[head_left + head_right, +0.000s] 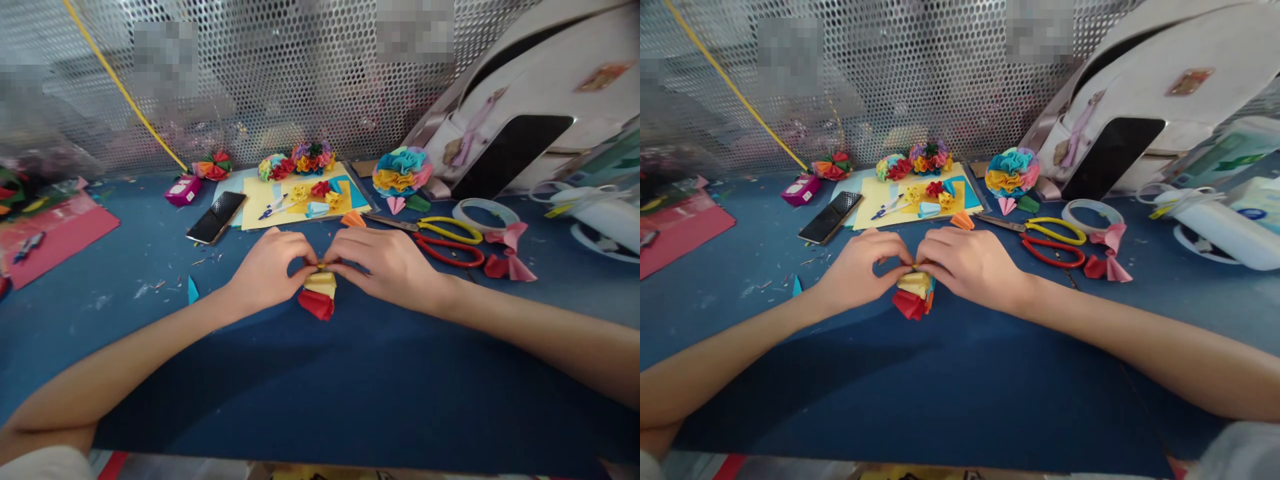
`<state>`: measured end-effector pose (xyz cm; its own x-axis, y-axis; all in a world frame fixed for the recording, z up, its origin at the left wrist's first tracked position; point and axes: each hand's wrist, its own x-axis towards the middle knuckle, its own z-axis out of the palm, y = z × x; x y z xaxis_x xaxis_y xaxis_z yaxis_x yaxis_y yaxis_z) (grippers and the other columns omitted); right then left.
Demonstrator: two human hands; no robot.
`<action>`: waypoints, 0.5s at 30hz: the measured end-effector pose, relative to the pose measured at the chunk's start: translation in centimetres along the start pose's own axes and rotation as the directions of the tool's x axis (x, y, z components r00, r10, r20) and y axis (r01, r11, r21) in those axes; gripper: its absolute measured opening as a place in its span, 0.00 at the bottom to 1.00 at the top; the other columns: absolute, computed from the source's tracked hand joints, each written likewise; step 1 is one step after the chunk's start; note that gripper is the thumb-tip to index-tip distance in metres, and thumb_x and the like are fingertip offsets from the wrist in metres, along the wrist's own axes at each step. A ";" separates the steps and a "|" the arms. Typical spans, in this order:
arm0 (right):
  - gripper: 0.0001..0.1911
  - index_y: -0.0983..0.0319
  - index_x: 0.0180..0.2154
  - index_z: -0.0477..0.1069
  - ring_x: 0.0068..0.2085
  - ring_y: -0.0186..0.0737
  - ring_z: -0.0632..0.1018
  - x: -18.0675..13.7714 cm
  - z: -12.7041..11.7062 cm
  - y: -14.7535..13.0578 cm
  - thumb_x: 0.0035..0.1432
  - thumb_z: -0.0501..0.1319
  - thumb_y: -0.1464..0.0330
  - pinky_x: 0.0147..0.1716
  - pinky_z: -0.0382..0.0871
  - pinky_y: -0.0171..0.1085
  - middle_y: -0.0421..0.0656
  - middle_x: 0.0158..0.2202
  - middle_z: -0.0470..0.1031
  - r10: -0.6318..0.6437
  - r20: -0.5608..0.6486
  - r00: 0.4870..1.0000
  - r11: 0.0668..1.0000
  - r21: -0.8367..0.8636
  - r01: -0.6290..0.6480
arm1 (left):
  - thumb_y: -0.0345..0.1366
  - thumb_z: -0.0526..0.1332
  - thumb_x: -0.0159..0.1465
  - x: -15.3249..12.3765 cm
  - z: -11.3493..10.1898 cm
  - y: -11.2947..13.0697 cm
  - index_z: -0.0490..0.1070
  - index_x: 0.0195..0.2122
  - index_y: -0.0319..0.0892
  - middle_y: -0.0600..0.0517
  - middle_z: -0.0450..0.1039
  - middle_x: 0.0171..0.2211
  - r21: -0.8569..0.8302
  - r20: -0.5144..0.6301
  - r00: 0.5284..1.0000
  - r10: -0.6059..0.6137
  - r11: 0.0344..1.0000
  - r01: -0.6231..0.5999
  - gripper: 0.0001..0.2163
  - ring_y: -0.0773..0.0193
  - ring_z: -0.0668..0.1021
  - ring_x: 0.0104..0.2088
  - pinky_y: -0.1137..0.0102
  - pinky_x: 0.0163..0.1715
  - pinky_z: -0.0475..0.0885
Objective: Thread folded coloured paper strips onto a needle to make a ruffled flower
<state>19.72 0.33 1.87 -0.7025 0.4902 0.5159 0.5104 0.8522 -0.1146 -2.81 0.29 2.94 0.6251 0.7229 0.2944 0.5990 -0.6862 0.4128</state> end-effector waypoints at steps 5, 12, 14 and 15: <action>0.06 0.63 0.37 0.72 0.34 0.38 0.75 -0.2 0.5 -0.3 0.68 0.58 0.73 0.31 0.64 0.35 0.43 0.34 0.76 0.078 0.034 0.996 0.993 0.085 -0.081 | 0.30 0.65 0.66 -0.4 0.3 0.4 0.76 0.33 0.39 0.51 0.80 0.34 0.169 -0.037 0.996 0.085 0.982 -0.078 0.04 0.59 0.78 0.37 0.62 0.41 0.63; 0.14 0.63 0.34 0.73 0.33 0.39 0.71 -0.4 0.8 0.0 0.70 0.53 0.78 0.32 0.62 0.39 0.43 0.31 0.75 -0.357 -0.074 0.931 0.881 -0.356 0.310 | 0.23 0.64 0.61 0.4 -0.5 0.1 0.79 0.35 0.40 0.53 0.79 0.34 -0.172 0.136 0.985 -0.109 0.976 0.132 0.07 0.67 0.74 0.31 0.70 0.34 0.67; 0.13 0.62 0.33 0.73 0.32 0.38 0.70 -0.4 0.7 -0.1 0.70 0.55 0.76 0.31 0.60 0.39 0.41 0.30 0.75 -0.446 -0.067 0.893 0.821 -0.427 0.378 | 0.22 0.64 0.60 0.6 -0.7 0.0 0.79 0.34 0.40 0.54 0.79 0.33 -0.220 0.200 0.970 -0.139 0.958 0.183 0.08 0.67 0.73 0.30 0.71 0.32 0.67; 0.13 0.61 0.33 0.73 0.32 0.37 0.69 -0.3 0.6 -0.1 0.70 0.55 0.76 0.31 0.60 0.39 0.40 0.29 0.75 -0.476 -0.062 0.878 0.799 -0.448 0.401 | 0.22 0.63 0.60 0.7 -0.8 0.0 0.79 0.34 0.40 0.54 0.79 0.31 -0.230 0.230 0.962 -0.150 0.952 0.203 0.08 0.67 0.73 0.29 0.72 0.31 0.67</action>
<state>19.57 0.15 1.18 -0.8287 0.0136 0.5595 0.3480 0.7954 0.4962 -2.80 0.84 3.79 0.6264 0.7791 0.0232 0.5820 -0.4873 0.6509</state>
